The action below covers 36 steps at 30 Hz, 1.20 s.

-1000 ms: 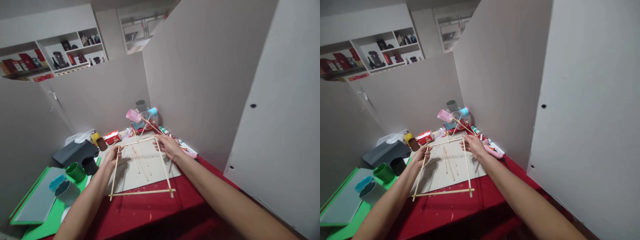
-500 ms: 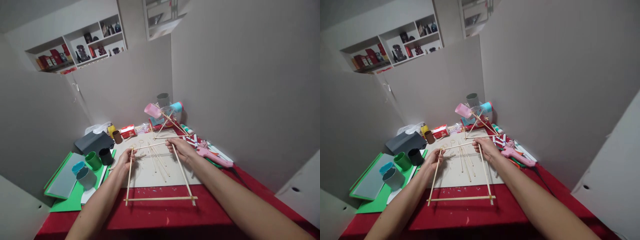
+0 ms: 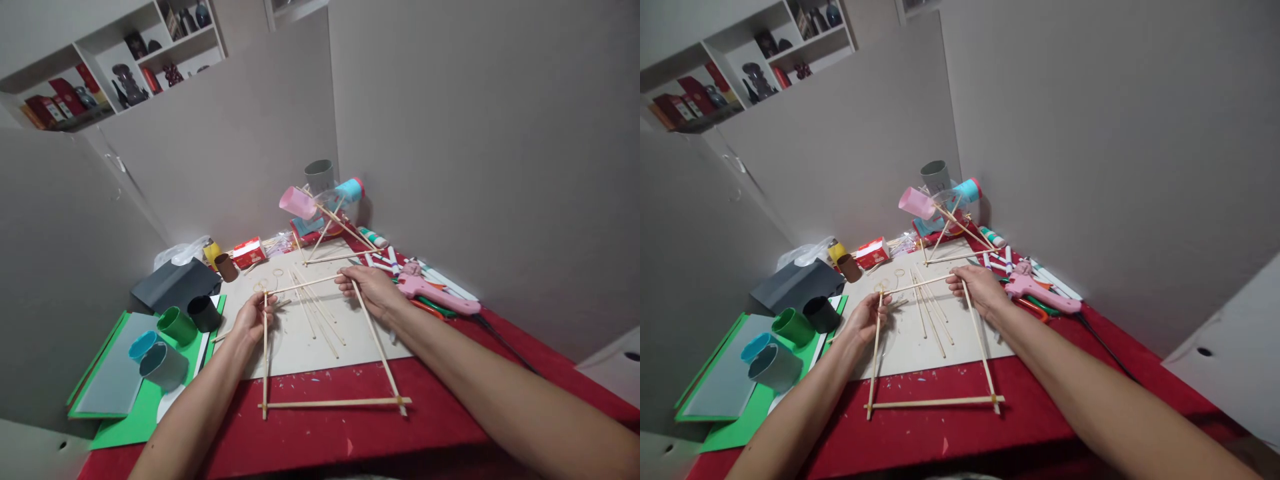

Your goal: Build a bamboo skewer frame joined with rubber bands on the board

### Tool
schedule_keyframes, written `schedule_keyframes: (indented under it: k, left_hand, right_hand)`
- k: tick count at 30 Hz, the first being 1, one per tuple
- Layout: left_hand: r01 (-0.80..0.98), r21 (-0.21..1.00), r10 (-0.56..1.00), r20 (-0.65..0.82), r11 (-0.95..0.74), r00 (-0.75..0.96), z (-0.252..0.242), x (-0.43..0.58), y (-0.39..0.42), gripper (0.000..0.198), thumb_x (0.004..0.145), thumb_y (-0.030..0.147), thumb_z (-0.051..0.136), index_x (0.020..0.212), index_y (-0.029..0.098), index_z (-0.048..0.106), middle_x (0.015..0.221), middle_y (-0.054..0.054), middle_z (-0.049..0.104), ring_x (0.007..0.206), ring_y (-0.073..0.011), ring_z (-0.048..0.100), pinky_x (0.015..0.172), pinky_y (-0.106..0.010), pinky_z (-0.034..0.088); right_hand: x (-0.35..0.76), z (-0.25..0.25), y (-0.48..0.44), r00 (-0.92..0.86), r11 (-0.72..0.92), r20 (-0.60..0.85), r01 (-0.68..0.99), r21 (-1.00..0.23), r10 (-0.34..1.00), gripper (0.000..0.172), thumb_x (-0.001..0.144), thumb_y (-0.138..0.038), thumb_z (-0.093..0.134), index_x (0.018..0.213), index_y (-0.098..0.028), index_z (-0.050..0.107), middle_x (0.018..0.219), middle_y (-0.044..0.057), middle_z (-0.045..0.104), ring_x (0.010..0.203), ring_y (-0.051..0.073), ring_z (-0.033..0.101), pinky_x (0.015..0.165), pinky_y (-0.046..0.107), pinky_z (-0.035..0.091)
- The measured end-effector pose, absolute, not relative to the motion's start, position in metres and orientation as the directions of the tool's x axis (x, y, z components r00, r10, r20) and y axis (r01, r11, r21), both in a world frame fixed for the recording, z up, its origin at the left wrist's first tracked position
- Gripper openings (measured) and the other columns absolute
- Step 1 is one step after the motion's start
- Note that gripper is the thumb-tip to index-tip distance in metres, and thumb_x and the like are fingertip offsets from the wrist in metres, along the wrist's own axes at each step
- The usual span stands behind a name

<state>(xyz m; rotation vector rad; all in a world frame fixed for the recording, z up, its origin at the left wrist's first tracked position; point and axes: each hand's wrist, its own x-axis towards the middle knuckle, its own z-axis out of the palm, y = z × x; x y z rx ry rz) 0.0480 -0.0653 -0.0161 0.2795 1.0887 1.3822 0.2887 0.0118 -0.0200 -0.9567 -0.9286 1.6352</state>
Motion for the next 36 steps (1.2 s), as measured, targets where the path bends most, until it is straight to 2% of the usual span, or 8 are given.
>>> schedule_keyframes:
  k: [6, 13, 17, 21, 25, 31, 36]
  left_hand:
    - [-0.633, 0.742, 0.892, -0.416, 0.221, -0.176, -0.018, 0.048, -0.065, 0.014, 0.090, 0.022, 0.050, 0.081, 0.013, 0.054, 0.063, -0.002, 0.057, 0.039, -0.0045, 0.044, 0.033, -0.013, 0.033]
    - [-0.635, 0.742, 0.888, -0.419, 0.215, -0.189, -0.019, 0.048, -0.067, 0.005, 0.087, 0.014, 0.055, 0.083, 0.011, 0.055, 0.065, 0.000, 0.056, 0.039, -0.0027, 0.043, 0.034, -0.013, 0.034]
    - [-0.652, 0.729, 0.881, -0.429, 0.208, -0.198, -0.021, 0.048, -0.069, 0.005, 0.087, 0.012, 0.054, 0.082, 0.011, 0.055, 0.065, 0.000, 0.057, 0.039, -0.0027, 0.043, 0.033, -0.012, 0.033]
    - [-0.638, 0.744, 0.878, -0.425, 0.200, -0.221, -0.020, 0.048, -0.072, 0.005, 0.088, 0.012, 0.053, 0.084, 0.011, 0.055, 0.066, -0.002, 0.060, 0.040, -0.0038, 0.045, 0.035, -0.013, 0.037]
    - [-0.574, 0.799, 0.897, -0.372, 0.180, -0.238, -0.016, 0.049, -0.074, 0.003, 0.088, 0.014, 0.054, 0.087, 0.012, 0.056, 0.069, -0.003, 0.063, 0.043, -0.0042, 0.049, 0.038, -0.012, 0.041]
    - [-0.435, 0.886, 0.914, -0.299, 0.159, -0.274, -0.018, 0.049, -0.071, 0.002, 0.085, 0.011, 0.058, 0.085, 0.009, 0.059, 0.061, -0.003, 0.059, 0.041, -0.0037, 0.047, 0.042, -0.013, 0.045]
    - [-0.297, 0.946, 0.899, -0.239, 0.130, -0.366, -0.022, 0.038, -0.072, 0.009, 0.080, 0.015, 0.062, 0.086, 0.009, 0.062, 0.078, -0.008, 0.067, 0.062, -0.0105, 0.064, 0.058, -0.019, 0.054]
  right_hand:
    - [0.290, -0.020, 0.014, -0.194, -0.223, -0.162, -0.357, -0.907, 0.968, 0.018, 0.083, -0.011, 0.057, 0.066, -0.014, 0.061, 0.062, 0.006, 0.066, 0.048, 0.010, 0.058, 0.043, 0.016, 0.047]
    - [0.290, -0.021, 0.014, -0.205, -0.219, -0.152, -0.362, -0.906, 0.967, 0.018, 0.084, -0.012, 0.057, 0.067, -0.014, 0.062, 0.061, 0.006, 0.066, 0.048, 0.011, 0.059, 0.043, 0.017, 0.048]
    - [0.289, -0.021, 0.012, -0.192, -0.216, -0.152, -0.370, -0.904, 0.969, 0.020, 0.085, -0.012, 0.055, 0.067, -0.014, 0.062, 0.059, 0.005, 0.066, 0.046, 0.010, 0.058, 0.042, 0.017, 0.046]
    - [0.288, -0.017, 0.011, -0.187, -0.219, -0.156, -0.385, -0.897, 0.970, 0.020, 0.085, -0.011, 0.054, 0.067, -0.014, 0.060, 0.058, 0.004, 0.065, 0.045, 0.009, 0.057, 0.040, 0.016, 0.045]
    - [0.289, -0.013, 0.011, -0.186, -0.197, -0.127, -0.427, -0.883, 0.974, 0.021, 0.084, -0.008, 0.053, 0.064, -0.015, 0.057, 0.054, 0.003, 0.063, 0.042, 0.009, 0.056, 0.039, 0.016, 0.044]
    - [0.290, -0.012, 0.014, -0.173, -0.171, -0.101, -0.452, -0.875, 0.980, 0.025, 0.085, -0.010, 0.053, 0.061, -0.015, 0.056, 0.053, 0.004, 0.064, 0.041, 0.009, 0.056, 0.037, 0.016, 0.045]
    - [0.291, -0.013, 0.014, -0.153, -0.170, -0.113, -0.445, -0.879, 0.982, 0.022, 0.085, -0.010, 0.053, 0.063, -0.015, 0.057, 0.052, 0.002, 0.063, 0.040, 0.008, 0.055, 0.036, 0.015, 0.043]
